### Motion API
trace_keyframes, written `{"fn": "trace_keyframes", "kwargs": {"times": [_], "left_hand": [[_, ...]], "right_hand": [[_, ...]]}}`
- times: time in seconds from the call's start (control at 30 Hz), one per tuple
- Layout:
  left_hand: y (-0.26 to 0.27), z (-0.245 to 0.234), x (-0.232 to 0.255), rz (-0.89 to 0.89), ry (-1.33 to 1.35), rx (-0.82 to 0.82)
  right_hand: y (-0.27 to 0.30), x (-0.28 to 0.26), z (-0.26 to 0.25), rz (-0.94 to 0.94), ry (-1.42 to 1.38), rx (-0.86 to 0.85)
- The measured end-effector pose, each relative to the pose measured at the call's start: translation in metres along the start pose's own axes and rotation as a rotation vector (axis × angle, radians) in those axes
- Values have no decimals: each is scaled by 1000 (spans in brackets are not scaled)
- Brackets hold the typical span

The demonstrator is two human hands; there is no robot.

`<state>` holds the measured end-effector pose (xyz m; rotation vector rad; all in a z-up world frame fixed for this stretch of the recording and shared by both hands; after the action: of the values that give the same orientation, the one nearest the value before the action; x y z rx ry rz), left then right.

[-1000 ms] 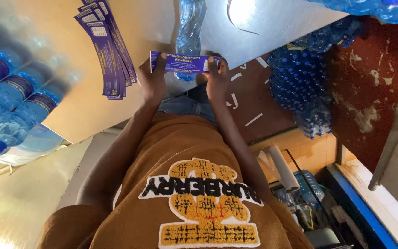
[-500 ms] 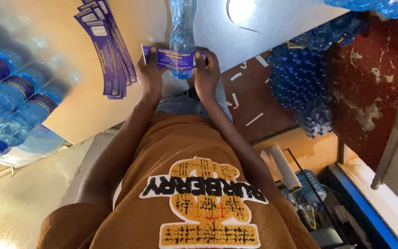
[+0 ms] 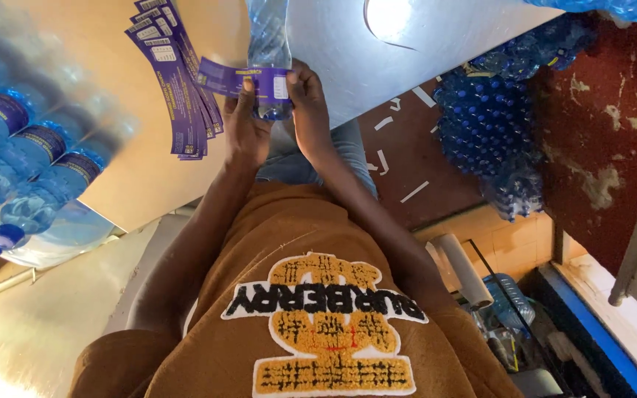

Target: Manually peeling adhesive labels and applying them to plastic water bottles

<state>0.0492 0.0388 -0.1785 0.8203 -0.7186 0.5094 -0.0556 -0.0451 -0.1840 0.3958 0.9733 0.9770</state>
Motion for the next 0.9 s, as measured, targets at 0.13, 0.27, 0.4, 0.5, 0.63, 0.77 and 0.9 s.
{"fn": "trace_keyframes", "kwargs": {"times": [0.13,0.27,0.4,0.5,0.63,0.77,0.9], "left_hand": [[0,-14,-8,-177,28,162],[0,-24,-18,-284,129,164],[-2,-21,-15,-310,210,168],[1,-22,-10,-318,272,260],[6,-32,-6,-342,163,290],[1,-3,40,48,-129,22],[4,-7,56,254,-560,34]], "right_hand": [[-9,-7,0,-19,251,187],[-22,2,2,-74,247,169],[-27,0,5,-15,260,163],[-26,-7,5,-88,252,-1],[-22,-13,-1,96,508,-353],[-65,-25,-12,196,335,-179],[-93,-34,35,256,407,59]]}}
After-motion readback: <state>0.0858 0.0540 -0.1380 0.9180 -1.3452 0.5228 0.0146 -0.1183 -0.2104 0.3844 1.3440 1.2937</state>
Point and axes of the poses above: each hand's wrist, its own y-axis away from the middle knuckle, its own z-axis out of the palm, x = y × z, the point moved 8 cm from there along -y, towards the middle knuckle, and after that the axes turned 14 degrees about z, right-handed, at the moved point
